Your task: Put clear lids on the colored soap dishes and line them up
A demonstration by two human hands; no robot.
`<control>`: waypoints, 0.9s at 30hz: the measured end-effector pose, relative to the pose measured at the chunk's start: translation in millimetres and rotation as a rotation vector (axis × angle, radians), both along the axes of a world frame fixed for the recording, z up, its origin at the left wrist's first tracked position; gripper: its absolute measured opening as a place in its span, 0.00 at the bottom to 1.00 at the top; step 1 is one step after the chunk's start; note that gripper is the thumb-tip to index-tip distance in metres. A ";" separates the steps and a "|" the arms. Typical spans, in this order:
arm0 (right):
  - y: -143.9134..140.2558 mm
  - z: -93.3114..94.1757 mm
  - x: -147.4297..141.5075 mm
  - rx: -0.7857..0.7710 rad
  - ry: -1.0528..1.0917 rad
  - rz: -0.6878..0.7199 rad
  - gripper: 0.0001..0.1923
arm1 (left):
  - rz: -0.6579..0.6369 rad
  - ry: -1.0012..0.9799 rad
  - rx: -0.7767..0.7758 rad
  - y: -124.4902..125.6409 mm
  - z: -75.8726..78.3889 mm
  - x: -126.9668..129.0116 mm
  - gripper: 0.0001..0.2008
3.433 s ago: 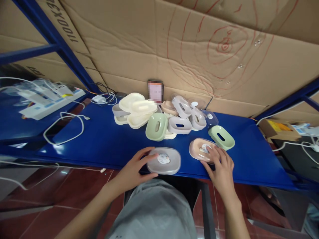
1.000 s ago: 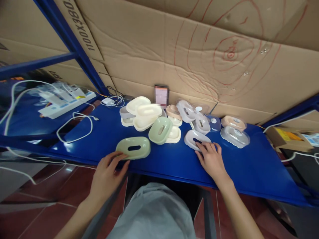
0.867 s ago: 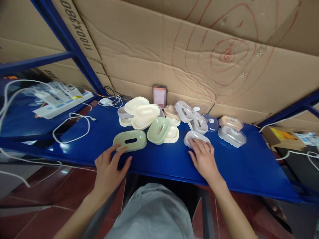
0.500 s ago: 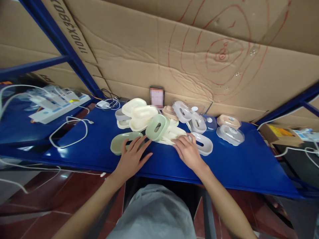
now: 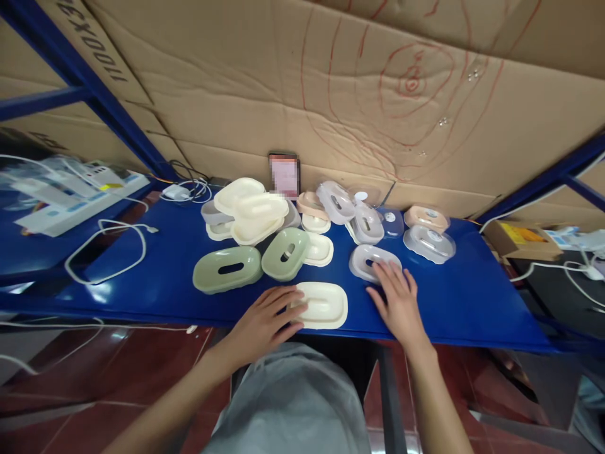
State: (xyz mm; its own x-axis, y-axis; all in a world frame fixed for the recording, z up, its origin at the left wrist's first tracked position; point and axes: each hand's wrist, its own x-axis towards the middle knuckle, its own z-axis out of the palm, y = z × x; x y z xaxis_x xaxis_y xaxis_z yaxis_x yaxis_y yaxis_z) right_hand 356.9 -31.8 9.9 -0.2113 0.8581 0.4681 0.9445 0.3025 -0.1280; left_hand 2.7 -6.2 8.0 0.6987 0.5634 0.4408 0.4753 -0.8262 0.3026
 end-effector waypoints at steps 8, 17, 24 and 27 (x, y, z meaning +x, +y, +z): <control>-26.5 16.4 -42.8 -0.106 0.149 0.249 0.19 | 0.138 -0.091 -0.097 -1.2 -17.2 -0.4 0.35; -37.4 4.4 -96.9 -0.122 0.016 0.380 0.20 | -0.013 -0.070 -0.009 0.2 -13.6 -7.8 0.24; -1.8 15.0 -57.6 -0.144 0.133 0.326 0.24 | 0.070 -0.087 -0.002 -6.3 -3.2 -8.2 0.18; 58.8 33.2 -36.5 -0.056 0.216 0.102 0.22 | 0.071 -0.116 -0.024 -9.3 -3.1 -8.1 0.17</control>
State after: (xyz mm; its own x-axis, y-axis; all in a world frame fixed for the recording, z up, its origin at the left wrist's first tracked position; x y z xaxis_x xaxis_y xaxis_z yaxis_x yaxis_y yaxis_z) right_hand 320.5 27.0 43.1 -0.1979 0.8634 0.4641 0.8584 0.3812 -0.3432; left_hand -5.5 -15.5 5.0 0.6022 0.6208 0.5019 0.4928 -0.7837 0.3782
